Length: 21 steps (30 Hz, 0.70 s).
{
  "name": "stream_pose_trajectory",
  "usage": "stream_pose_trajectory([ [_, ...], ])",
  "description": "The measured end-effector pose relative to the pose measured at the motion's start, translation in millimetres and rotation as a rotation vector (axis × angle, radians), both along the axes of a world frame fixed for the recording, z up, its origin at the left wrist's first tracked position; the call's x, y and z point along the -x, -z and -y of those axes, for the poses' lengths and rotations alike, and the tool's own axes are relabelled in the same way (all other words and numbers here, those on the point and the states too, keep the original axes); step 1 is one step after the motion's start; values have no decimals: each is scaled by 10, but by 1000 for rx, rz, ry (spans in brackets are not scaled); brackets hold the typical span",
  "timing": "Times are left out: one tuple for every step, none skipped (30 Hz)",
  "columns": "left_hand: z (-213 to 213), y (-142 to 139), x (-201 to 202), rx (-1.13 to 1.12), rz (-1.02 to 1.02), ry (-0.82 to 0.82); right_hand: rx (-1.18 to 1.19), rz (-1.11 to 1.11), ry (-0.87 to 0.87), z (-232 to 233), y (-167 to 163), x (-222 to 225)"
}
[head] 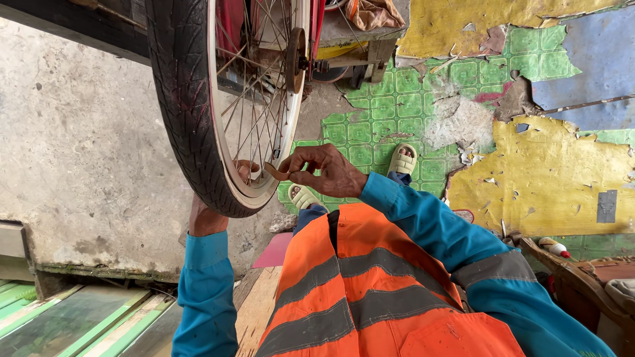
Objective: The person sits on the floor beside an upside-down bicycle and works on the front wheel, using a small hand tool at the tire rim to pry and work around the tire and rim, steadying the wheel with the other hand.
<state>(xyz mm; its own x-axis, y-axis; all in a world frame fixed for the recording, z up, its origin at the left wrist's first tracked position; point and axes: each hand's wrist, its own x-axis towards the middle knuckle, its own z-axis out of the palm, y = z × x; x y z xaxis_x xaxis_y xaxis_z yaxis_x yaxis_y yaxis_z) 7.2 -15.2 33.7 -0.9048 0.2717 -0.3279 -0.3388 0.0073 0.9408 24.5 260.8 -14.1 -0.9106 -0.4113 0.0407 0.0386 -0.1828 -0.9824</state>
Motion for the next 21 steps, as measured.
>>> stream_pose_trajectory([
  [12,23,-5,-76,-42,32,20,-1,-10,-10,-23,2],
  [29,52,-11,-151,-83,64,41,-3,-20,-12,-45,6],
  [52,81,-25,-1,-55,98,41,3,-33,-5,-67,14],
  [70,125,-27,98,-23,115,40,9,-44,9,-87,27],
  [89,172,-37,141,-2,119,38,10,-54,21,-106,53],
  [111,224,-46,85,0,95,17,-55,-44,38,-128,71],
  [132,279,-61,14,4,62,-4,-117,-37,54,-150,88],
  [158,336,-76,-64,7,25,-25,-178,-30,67,-173,102],
  [176,396,-80,-95,10,15,-46,-121,-53,68,-194,118],
  [202,450,-94,-125,18,4,-66,-60,-76,64,-215,126],
  [222,502,-101,-149,25,-9,-84,-2,-102,56,-233,130],
  [243,546,-108,-153,21,-12,-70,-28,-126,41,-245,129],
  [261,578,-116,-176,24,-26,-55,-55,-154,15,-252,129],
  [273,606,-126,-192,27,-42,-39,-75,-183,-2,-252,120],
  [283,620,-136,-202,24,-47,-3,-86,-175,-13,-245,119],
  [290,629,-143,-207,22,-47,32,-98,-164,-21,-230,115],
  [296,626,-155,-207,18,-45,69,-110,-153,-24,-209,118],
  [303,622,-164,-201,12,-42,-4,-93,-125,-15,-183,121],
  [312,612,-175,-191,3,-37,-77,-80,-100,0,-152,133],
  [320,607,-189,-181,-4,-30,-150,-64,-75,23,-120,143],
  [332,604,-201,-167,-8,-22,-189,-53,-64,48,-88,153],
])
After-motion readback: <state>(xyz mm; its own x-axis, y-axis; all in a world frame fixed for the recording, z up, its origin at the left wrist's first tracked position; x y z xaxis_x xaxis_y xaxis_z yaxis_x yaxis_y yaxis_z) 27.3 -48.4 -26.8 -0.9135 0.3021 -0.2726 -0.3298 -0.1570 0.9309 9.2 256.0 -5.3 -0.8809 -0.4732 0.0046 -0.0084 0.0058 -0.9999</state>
